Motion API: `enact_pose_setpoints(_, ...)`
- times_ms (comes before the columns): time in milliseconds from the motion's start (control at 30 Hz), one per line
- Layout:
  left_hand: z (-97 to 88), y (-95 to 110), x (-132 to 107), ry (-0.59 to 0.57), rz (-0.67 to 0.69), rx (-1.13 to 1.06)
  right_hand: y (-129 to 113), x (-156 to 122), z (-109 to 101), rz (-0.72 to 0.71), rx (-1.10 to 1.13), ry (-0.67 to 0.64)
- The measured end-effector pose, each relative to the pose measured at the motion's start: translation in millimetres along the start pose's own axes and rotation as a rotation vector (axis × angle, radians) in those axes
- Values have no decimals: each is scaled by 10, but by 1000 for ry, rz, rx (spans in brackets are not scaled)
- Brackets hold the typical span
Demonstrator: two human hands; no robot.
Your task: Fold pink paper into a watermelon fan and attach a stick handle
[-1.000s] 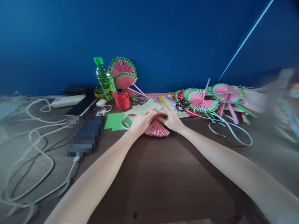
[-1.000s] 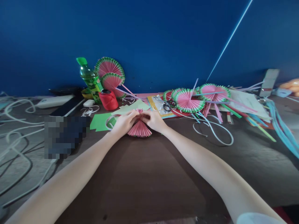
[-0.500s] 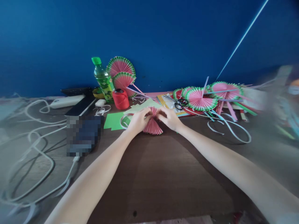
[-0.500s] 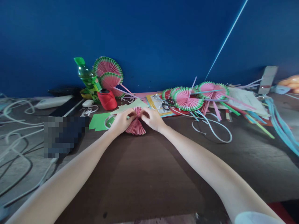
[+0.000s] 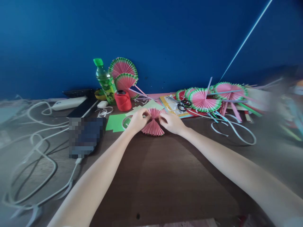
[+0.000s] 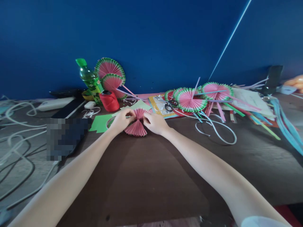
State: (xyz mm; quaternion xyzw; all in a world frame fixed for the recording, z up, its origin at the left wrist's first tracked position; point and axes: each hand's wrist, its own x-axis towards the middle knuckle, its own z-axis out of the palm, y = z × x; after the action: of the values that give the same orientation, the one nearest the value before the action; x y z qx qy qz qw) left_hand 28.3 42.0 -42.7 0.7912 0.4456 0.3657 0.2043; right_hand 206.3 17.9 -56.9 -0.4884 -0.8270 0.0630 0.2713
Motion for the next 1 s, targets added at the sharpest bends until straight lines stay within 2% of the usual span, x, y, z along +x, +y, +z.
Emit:
enact_pose_setpoints(433,4,-10,-3,28,-70,34,-32,5,-3,28,-115,-34)
enact_pose_setpoints(700,-58,36,-3,-28,-118,-189,-23,10,12,37,-118,-19)
enact_pose_setpoints(1000,-38,-3,16,32,-145,-206,-15,11,9,40,-103,-31)
